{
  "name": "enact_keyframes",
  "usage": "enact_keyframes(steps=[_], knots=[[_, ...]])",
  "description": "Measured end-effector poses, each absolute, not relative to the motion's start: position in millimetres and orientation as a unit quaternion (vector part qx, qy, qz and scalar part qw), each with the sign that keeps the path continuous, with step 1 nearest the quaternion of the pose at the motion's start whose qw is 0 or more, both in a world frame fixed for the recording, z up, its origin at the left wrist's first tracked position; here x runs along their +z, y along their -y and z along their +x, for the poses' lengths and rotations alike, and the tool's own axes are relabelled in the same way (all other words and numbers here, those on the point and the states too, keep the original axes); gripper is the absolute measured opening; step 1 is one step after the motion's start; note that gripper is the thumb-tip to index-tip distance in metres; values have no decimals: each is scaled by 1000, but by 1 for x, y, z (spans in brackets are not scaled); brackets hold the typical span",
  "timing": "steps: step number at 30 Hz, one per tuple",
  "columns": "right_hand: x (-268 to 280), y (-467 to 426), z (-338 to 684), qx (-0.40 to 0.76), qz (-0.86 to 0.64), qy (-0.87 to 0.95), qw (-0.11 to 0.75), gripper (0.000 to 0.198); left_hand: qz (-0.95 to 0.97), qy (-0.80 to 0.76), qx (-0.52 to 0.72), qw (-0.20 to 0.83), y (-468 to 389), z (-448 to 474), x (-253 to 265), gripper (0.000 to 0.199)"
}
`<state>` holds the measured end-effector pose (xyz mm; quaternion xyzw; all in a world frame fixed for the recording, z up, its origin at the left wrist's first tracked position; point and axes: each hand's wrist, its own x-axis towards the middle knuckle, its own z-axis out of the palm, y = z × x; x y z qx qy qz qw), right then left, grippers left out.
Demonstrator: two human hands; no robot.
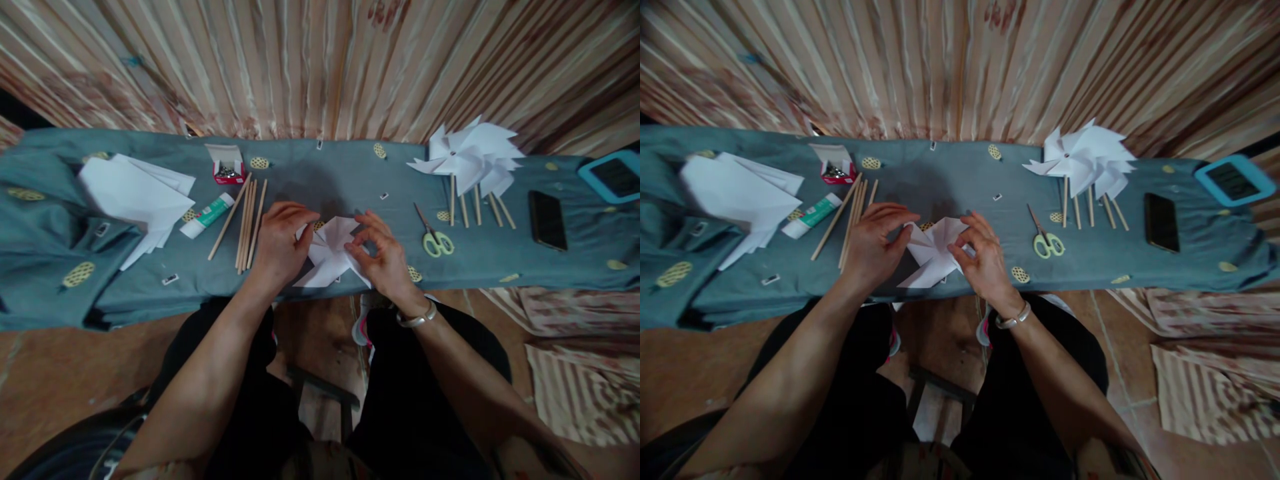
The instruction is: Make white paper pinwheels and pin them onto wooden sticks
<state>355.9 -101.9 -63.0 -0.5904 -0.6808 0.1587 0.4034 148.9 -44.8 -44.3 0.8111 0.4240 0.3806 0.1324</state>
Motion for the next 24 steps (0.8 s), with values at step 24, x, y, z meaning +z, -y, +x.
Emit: enact_keyframes(steps=[24], knots=[[-71, 125, 348, 67, -552, 808, 196, 38, 837, -398, 334, 169, 59, 148, -54, 25]])
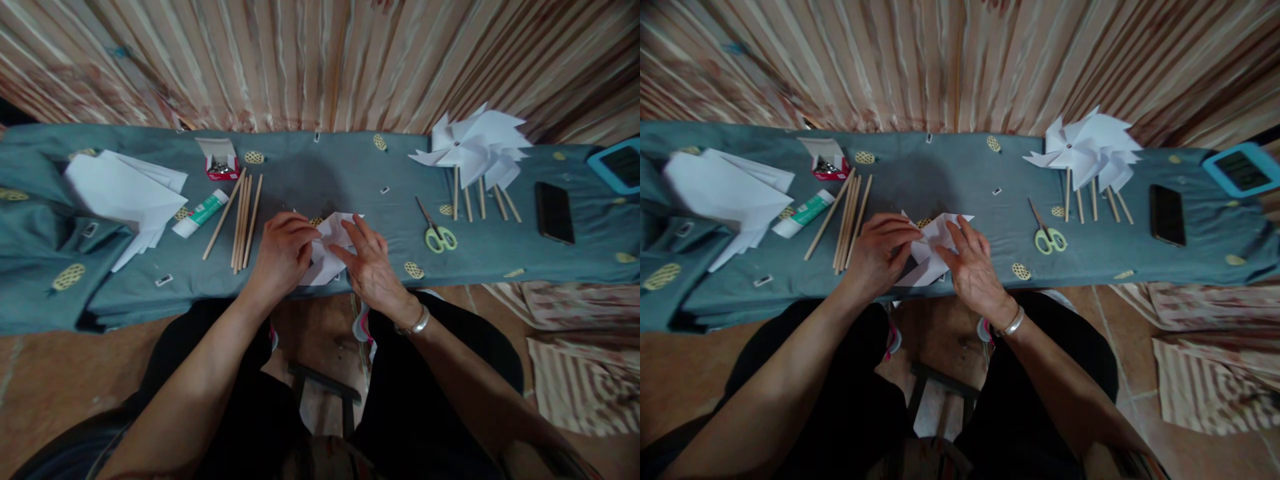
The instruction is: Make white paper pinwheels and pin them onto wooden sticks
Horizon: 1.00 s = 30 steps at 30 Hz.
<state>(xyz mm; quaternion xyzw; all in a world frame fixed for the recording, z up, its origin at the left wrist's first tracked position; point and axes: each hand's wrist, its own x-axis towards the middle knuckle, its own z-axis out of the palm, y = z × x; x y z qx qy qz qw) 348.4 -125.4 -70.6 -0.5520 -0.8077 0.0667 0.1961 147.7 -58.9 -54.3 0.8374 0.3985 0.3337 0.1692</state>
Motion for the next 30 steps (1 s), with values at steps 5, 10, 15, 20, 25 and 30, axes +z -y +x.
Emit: enact_keyframes(steps=[5, 10, 15, 20, 25, 30], knots=[[-73, 123, 344, 78, -555, 800, 213, 37, 842, -397, 319, 180, 62, 148, -54, 25], [-73, 118, 335, 83, -554, 801, 209, 35, 850, -385, 311, 178, 63, 148, -56, 25], [-73, 117, 330, 66, -527, 824, 196, 38, 851, -385, 310, 176, 63, 148, -58, 23], [-76, 122, 339, 94, -566, 787, 227, 39, 856, -384, 295, 179, 67, 152, -61, 19], [-80, 120, 348, 163, -582, 746, 279, 40, 865, -387, 268, 174, 69, 154, -64, 22], [-75, 117, 348, 173, -584, 736, 295, 42, 869, -390, 253, 170, 68, 154, -63, 24]])
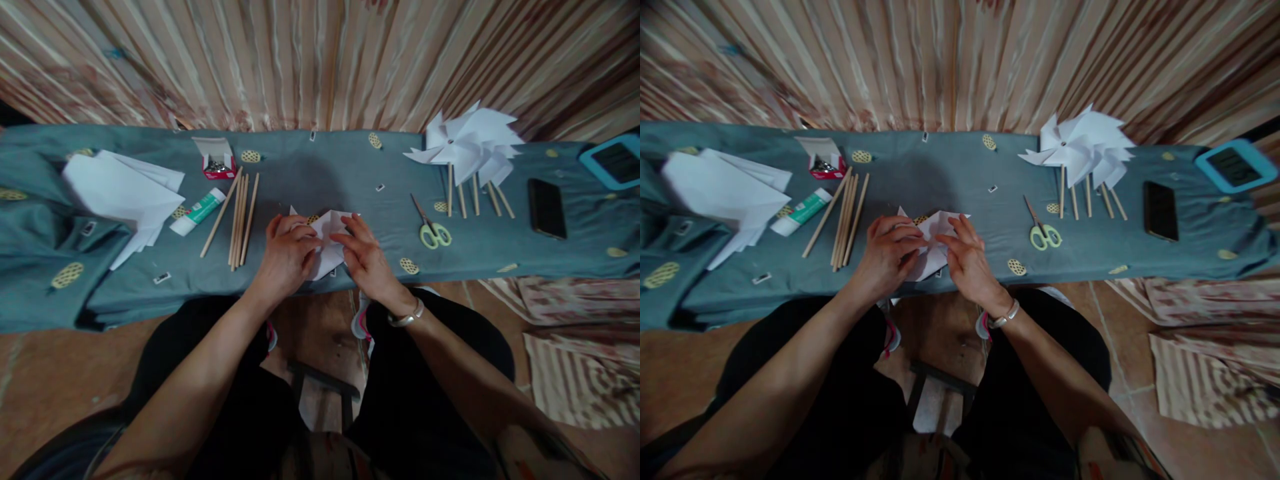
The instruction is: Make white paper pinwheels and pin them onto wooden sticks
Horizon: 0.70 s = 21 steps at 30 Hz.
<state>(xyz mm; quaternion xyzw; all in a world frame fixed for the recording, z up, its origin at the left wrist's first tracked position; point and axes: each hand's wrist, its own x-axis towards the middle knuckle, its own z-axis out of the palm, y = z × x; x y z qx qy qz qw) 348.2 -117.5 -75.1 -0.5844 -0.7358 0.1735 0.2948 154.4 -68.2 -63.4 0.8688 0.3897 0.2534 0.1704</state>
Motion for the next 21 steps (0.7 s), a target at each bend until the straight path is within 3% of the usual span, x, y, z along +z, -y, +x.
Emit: enact_keyframes(steps=[8, 21], knots=[[-72, 123, 346, 86, -575, 782, 224, 38, 878, -380, 243, 159, 69, 157, -67, 21], [-70, 117, 329, 63, -536, 821, 185, 42, 877, -389, 243, 138, 71, 168, -66, 21]])
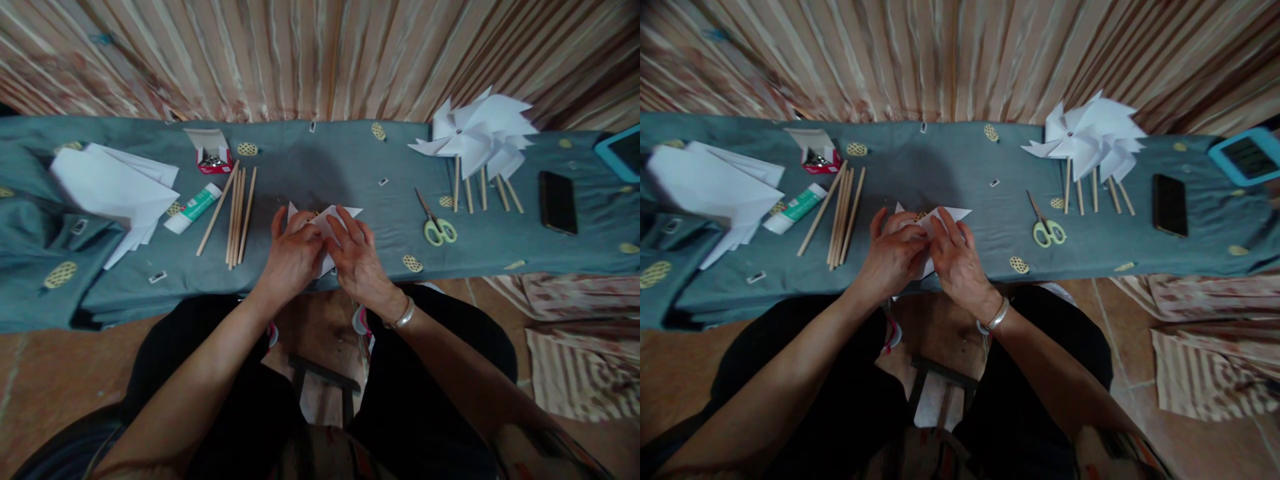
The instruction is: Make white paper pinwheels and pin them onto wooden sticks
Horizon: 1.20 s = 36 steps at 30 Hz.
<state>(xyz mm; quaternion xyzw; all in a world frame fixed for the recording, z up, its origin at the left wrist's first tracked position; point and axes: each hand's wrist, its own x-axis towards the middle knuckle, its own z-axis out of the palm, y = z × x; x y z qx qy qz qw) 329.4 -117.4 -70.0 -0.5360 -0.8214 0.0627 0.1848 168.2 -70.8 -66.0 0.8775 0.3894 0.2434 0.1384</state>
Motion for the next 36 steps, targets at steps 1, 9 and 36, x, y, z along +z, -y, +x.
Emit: enact_keyframes(steps=[1, 9, 36], knots=[[-70, 117, 329, 62, -532, 825, 181, 43, 878, -390, 244, 136, 71, 169, -66, 21], [-73, 120, 340, 105, -569, 785, 219, 38, 874, -392, 256, 132, 65, 164, -66, 20], [-72, 105, 350, 189, -593, 677, 393, 15, 832, -428, 335, 114, 57, 153, -59, 23]])
